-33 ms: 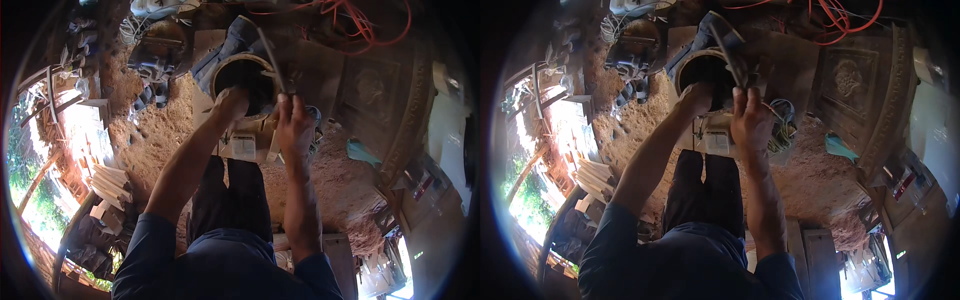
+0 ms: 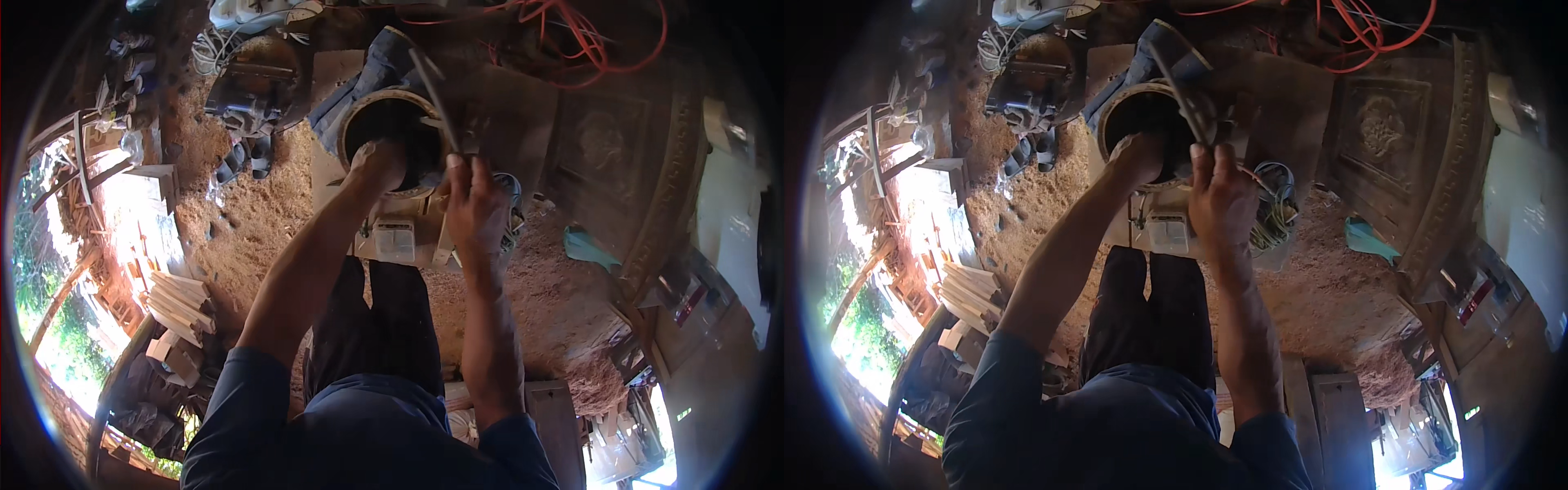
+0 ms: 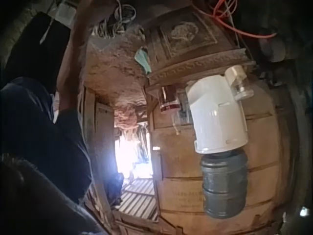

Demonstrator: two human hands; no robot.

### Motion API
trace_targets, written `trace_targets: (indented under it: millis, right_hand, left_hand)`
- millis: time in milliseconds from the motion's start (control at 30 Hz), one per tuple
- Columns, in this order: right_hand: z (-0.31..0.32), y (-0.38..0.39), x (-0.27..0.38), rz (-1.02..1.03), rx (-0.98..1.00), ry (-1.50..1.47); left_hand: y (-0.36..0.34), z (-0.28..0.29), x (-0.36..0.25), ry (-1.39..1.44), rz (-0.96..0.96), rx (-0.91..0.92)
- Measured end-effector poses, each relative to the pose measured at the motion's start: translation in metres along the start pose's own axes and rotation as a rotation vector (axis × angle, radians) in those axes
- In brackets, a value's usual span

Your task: The person uses a screwdriver to tighten components on a small plastic electronic housing and later uses pliers to work with thin wires at a woodworking bench.

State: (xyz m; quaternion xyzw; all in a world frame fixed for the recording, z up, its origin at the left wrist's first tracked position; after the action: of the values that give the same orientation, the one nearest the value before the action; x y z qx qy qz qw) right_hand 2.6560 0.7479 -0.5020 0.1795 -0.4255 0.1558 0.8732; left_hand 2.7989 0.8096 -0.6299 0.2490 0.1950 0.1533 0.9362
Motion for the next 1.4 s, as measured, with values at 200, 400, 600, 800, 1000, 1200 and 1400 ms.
trace_targets:
  millis: [200,400,600,800,1000,1200,1400]
  right_hand:
    - [0.005,0.002,0.004,-0.057,-0.039,-0.030]
    - [0.014,0.002,-0.010,-0.101,-0.037,0.064]
    - [0.040,-0.003,0.006,-0.090,-0.005,-0.133]
    - [0.059,0.012,0.012,-0.131,-0.093,-0.295]
    - [0.062,0.038,0.030,-0.194,-0.072,-0.436]
    - [0.037,0.054,0.013,-0.196,-0.091,-0.608]
    - [-0.007,0.080,-0.018,-0.386,-0.065,-0.821]
  left_hand:
    - [-0.012,-0.002,-0.024,-0.230,0.120,0.226]
    - [-0.019,0.006,0.005,-0.361,-0.012,0.186]
    - [-0.027,0.071,0.023,0.023,-0.090,0.522]
    - [-0.017,0.098,0.034,-0.136,-0.306,0.515]
    - [0.008,0.114,0.049,0.071,-0.181,0.538]
    - [0.016,0.110,0.023,0.102,-0.080,0.556]
    - [0.037,0.058,0.024,-0.027,-0.197,-0.025]
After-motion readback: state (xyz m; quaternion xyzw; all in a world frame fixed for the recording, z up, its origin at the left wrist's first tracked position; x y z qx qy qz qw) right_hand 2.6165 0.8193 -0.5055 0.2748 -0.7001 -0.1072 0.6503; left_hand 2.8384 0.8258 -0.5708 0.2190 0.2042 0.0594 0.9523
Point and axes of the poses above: each hand's wrist, its own y-axis away from the middle knuckle, its own z-axis out of the back of the hand, x = y × z, the point moved 5 cm from there along -y, towards the middle knuckle, and after that the axes turned 11 degrees about -y, right-handed, at the moved point
